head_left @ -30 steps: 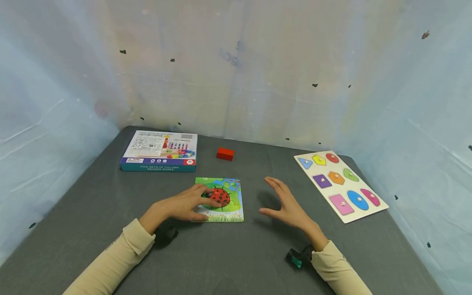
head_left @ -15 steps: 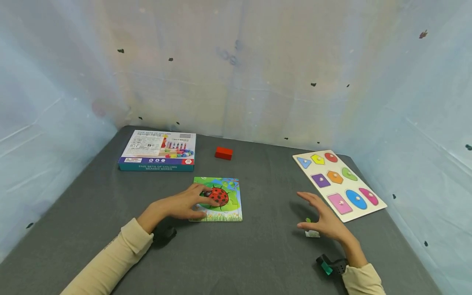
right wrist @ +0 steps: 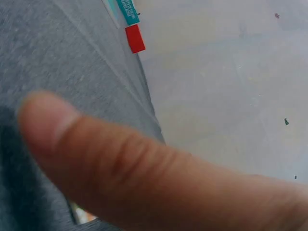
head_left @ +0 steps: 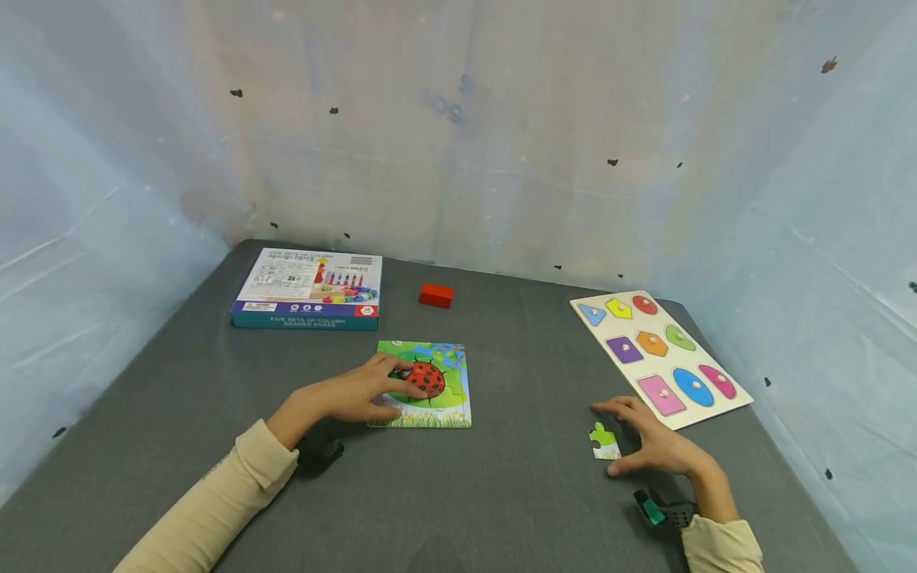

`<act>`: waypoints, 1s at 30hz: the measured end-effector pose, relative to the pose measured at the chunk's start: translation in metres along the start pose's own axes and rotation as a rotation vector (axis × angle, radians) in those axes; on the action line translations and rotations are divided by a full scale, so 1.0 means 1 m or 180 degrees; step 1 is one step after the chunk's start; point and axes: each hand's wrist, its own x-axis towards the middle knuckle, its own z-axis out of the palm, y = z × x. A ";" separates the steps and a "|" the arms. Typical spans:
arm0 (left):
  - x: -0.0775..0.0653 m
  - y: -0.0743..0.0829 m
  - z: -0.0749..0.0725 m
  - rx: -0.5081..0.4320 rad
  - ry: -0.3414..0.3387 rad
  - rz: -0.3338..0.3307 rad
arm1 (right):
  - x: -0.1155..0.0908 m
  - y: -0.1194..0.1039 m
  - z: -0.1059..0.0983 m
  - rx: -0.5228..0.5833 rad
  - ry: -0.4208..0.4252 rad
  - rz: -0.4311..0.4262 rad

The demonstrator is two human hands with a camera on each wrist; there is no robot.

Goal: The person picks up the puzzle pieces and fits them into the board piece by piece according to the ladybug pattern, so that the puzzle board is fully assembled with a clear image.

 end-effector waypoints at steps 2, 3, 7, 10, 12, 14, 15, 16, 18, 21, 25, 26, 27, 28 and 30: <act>0.000 0.000 -0.001 0.0030 -0.0001 -0.0011 | 0.000 0.001 0.000 -0.0057 -0.0004 0.0005; 0.000 0.000 -0.001 0.0038 -0.0003 -0.0019 | 0.000 0.002 0.000 -0.0105 0.0015 0.0000; 0.000 -0.001 -0.002 0.0020 -0.0001 -0.0049 | 0.003 0.008 0.002 -0.0161 0.0148 -0.0082; -0.001 -0.001 -0.002 0.0003 -0.0004 -0.0049 | 0.005 0.011 0.004 -0.0135 0.0212 -0.0148; -0.001 -0.001 -0.002 0.0006 0.0001 -0.0039 | 0.006 0.011 0.005 -0.0104 0.0251 -0.0209; -0.001 -0.002 -0.001 0.0005 0.0023 -0.0015 | 0.007 0.011 0.005 -0.0075 0.0278 -0.0257; -0.001 -0.003 -0.001 0.0009 0.0034 -0.0001 | 0.007 0.011 0.005 -0.0068 0.0292 -0.0288; -0.001 -0.004 -0.001 0.0005 0.0051 0.0015 | 0.008 0.011 0.005 -0.0054 0.0304 -0.0311; -0.002 -0.005 0.000 0.0020 0.0085 0.0058 | 0.009 0.012 0.006 -0.0018 0.0317 -0.0345; -0.002 -0.005 0.001 0.0030 0.0101 0.0076 | 0.009 0.013 0.007 -0.0028 0.0335 -0.0363; -0.001 -0.002 0.001 0.0016 0.0071 0.0015 | 0.009 0.014 0.009 -0.0027 0.0387 -0.0298; -0.001 -0.002 0.001 0.0019 0.0057 -0.0003 | 0.009 0.015 0.010 -0.0031 0.0402 -0.0278; -0.001 -0.001 0.001 0.0017 0.0039 -0.0026 | 0.009 0.015 0.010 -0.0045 0.0413 -0.0259; 0.000 0.000 0.001 0.0000 0.0023 -0.0051 | 0.009 0.015 0.010 -0.0047 0.0431 -0.0233; 0.000 0.002 0.001 -0.0004 -0.0001 -0.0074 | 0.009 0.015 0.011 -0.0078 0.0445 -0.0218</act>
